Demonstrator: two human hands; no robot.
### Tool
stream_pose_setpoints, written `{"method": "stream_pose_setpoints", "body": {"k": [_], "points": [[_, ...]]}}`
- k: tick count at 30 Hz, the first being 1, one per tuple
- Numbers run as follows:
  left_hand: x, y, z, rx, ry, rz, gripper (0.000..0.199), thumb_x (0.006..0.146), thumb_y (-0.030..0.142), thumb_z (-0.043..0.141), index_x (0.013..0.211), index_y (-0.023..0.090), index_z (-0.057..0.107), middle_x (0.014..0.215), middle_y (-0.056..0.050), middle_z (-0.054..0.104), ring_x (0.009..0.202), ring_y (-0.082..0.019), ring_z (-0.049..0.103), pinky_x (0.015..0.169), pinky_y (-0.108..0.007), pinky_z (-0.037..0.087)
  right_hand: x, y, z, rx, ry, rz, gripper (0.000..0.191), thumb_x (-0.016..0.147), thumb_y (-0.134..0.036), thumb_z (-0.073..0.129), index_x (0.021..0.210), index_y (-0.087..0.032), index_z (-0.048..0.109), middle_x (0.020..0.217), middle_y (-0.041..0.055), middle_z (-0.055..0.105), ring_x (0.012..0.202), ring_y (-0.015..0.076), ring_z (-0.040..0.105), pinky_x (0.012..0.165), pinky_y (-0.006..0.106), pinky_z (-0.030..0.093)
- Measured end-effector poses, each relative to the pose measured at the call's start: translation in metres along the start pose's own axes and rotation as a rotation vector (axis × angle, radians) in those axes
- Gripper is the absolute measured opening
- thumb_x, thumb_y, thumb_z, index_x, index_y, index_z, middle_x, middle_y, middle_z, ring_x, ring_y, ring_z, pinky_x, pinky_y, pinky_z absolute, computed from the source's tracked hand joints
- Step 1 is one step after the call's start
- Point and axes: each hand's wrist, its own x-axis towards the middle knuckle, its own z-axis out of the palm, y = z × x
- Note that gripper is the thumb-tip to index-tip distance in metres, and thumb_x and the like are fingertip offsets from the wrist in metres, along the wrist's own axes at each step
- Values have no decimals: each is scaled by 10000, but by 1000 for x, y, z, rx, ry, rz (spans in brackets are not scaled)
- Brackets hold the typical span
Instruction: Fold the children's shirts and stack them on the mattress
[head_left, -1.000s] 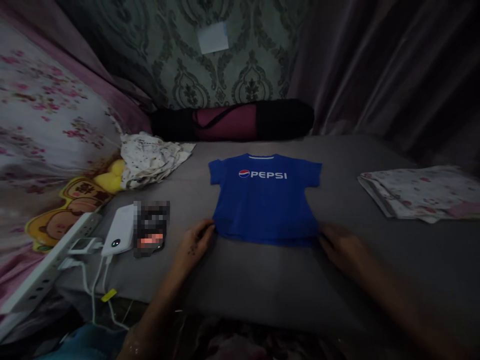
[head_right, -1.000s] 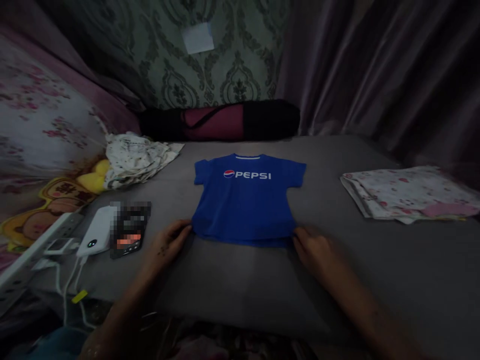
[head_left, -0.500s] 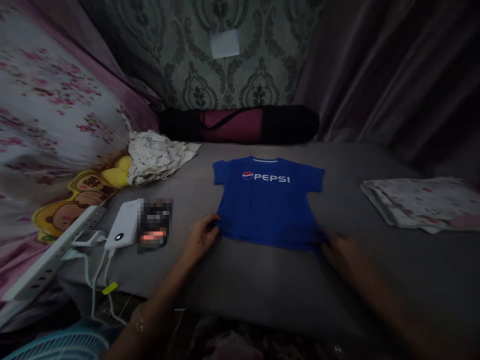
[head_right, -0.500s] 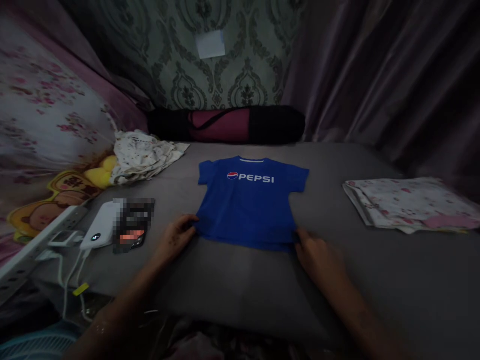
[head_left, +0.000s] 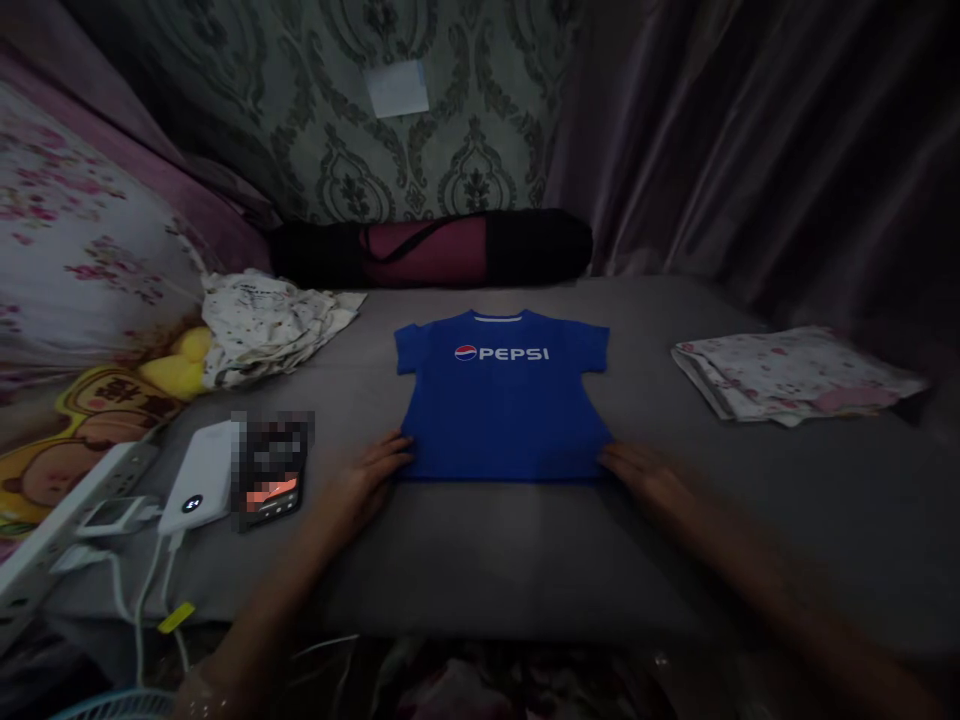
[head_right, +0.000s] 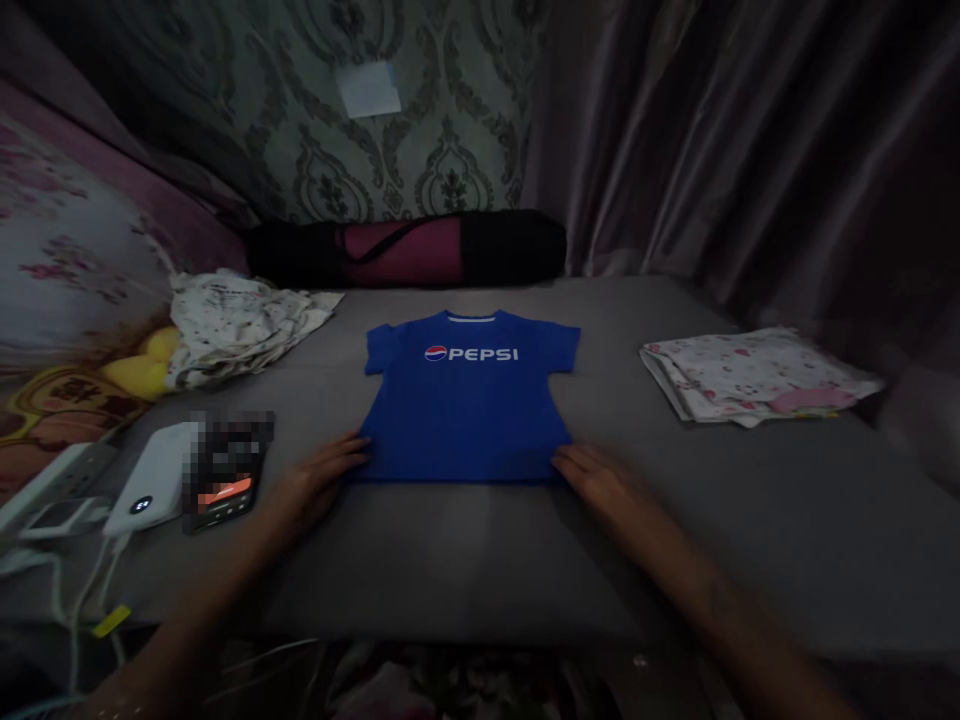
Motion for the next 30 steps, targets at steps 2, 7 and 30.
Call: {"method": "stream_pose_setpoints", "body": {"k": [2, 7, 30], "points": [[-2, -7, 0, -21, -43, 30, 358, 914, 160, 383, 1159, 209, 639, 1262, -82, 630, 1201, -201, 570, 1026, -376, 469, -1, 0, -6, 45, -53, -26, 579, 808, -8, 335, 1274, -271, 556, 1283, 47, 601, 1161, 196, 570, 969, 362, 489], [-1, -7, -8, -6, -72, 12, 323, 926, 181, 398, 1116, 197, 659, 1202, -96, 654, 1105, -190, 624, 968, -337, 504, 1, -3, -20, 117, -86, -9, 418, 863, -95, 376, 1163, -253, 619, 1178, 69, 636, 1074, 216, 600, 915, 384, 512], [136, -38, 10, 35, -42, -751, 390, 802, 461, 518, 560, 168, 608, 513, -18, 505, 553, -160, 514, 531, -259, 287, 208, 33, 38, 101, -72, 238, 597, 988, -377, 275, 1435, 9, 362, 1512, 211, 343, 1416, 273, 286, 1165, 385, 213]]}}
